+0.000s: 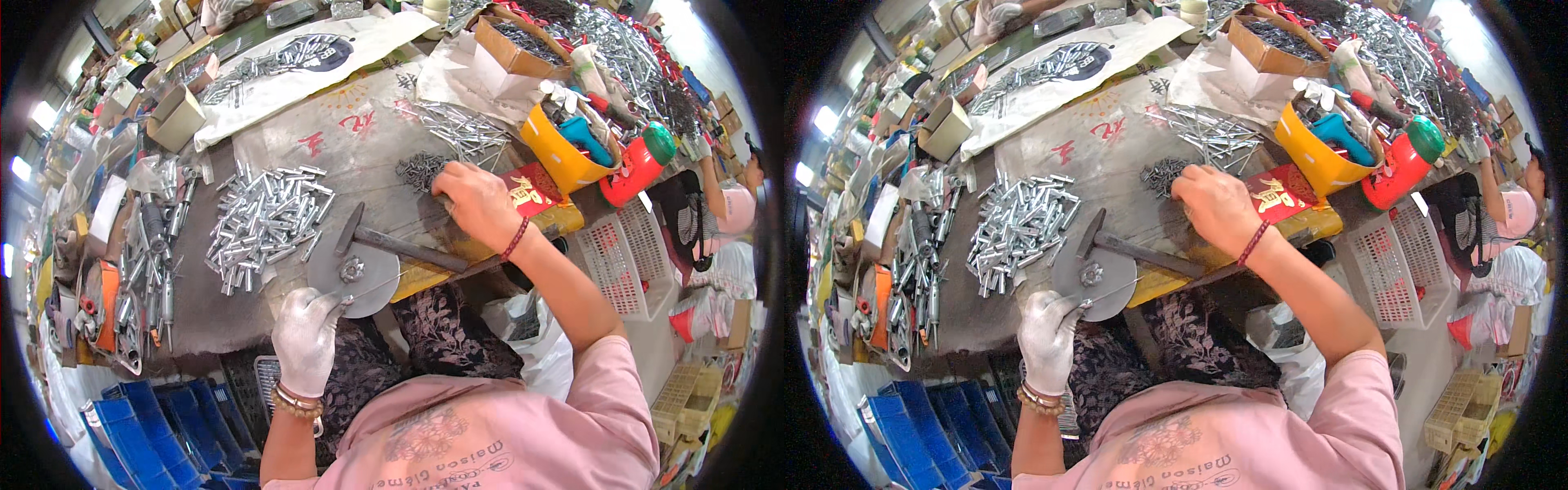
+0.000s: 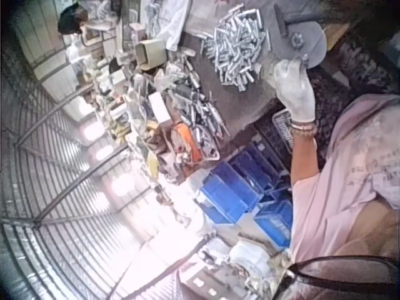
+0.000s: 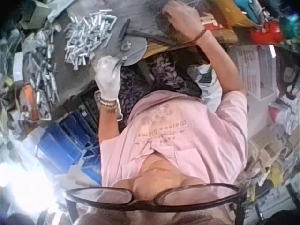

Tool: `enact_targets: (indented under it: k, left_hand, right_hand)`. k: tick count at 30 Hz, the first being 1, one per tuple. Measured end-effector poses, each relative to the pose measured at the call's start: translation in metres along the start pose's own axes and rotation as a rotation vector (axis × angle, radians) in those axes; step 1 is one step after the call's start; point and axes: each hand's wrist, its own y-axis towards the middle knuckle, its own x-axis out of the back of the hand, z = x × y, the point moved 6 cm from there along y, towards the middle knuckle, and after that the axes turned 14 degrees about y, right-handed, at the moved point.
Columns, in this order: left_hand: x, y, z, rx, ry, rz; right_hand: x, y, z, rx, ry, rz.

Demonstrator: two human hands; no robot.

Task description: The person assembles metal pins and circular plates into finished hardware by hand, using a hammer and a jig at a factory workbench.

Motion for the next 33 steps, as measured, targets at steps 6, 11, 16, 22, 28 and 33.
enact_targets:
  k: [6, 11, 16, 22, 28, 33]
  left_hand:
    - [-0.004, 0.0, 0.003, 0.009, 0.051, 0.034]
    - [-0.005, -0.001, 0.001, 0.048, 0.06, 0.063]
    - [0.0, -0.001, 0.001, 0.018, 0.073, 0.049]
    - [-0.001, 0.003, -0.001, -0.001, 0.073, 0.058]
    - [-0.007, 0.003, 0.001, 0.032, 0.131, 0.125]
    - [-0.003, 0.004, 0.001, 0.023, 0.117, 0.129]
  right_hand:
    - [-0.002, 0.008, 0.007, -0.012, -0.067, 0.113]
    - [-0.006, 0.002, 0.026, -0.052, -0.057, 0.153]
    - [-0.009, 0.005, 0.072, 0.07, 0.264, 0.113]
    - [-0.047, 0.003, 0.136, 0.182, 0.46, 0.296]
    - [-0.059, 0.01, 0.164, 0.271, 0.563, 0.303]
    - [-0.051, 0.012, 0.157, 0.217, 0.568, 0.257]
